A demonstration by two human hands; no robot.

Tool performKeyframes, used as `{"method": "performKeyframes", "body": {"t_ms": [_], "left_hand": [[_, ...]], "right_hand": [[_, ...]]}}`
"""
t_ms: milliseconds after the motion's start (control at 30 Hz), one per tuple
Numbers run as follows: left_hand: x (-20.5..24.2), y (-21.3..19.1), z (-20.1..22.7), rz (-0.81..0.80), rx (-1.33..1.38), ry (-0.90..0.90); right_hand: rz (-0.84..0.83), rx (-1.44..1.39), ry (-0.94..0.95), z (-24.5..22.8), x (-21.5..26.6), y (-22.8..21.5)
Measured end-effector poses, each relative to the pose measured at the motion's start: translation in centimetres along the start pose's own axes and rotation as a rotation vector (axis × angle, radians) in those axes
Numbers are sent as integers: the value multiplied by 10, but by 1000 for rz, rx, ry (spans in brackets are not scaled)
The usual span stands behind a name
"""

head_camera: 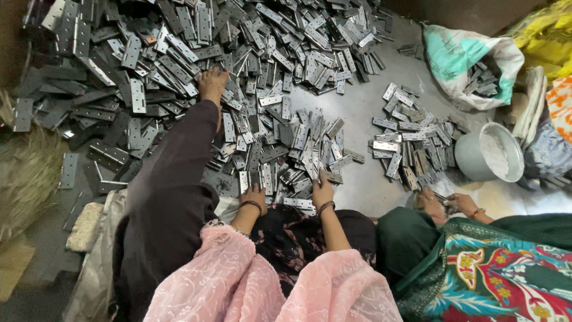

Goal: The person sits on the floor and sorts a large pile of small metal parts by hand. They pick up individual pieces, inspect them, and place them into a separate pile. Another person is visible nearby, also sorting parts.

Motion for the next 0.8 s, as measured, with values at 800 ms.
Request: {"method": "performKeyframes", "body": {"t_ms": [800], "left_hand": [[4,8,2,30,100,-54]], "right_hand": [[-344,-488,535,-99,134,-127]]}}
Point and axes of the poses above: each hand's wrist, its own x-axis away from the middle knuckle, its own y-axis out of the palm, z = x × y, the point moved 3 cm from there along -x, towards the middle knuckle, and after that the axes turned 11 degrees about z, right-handed, at the moved point
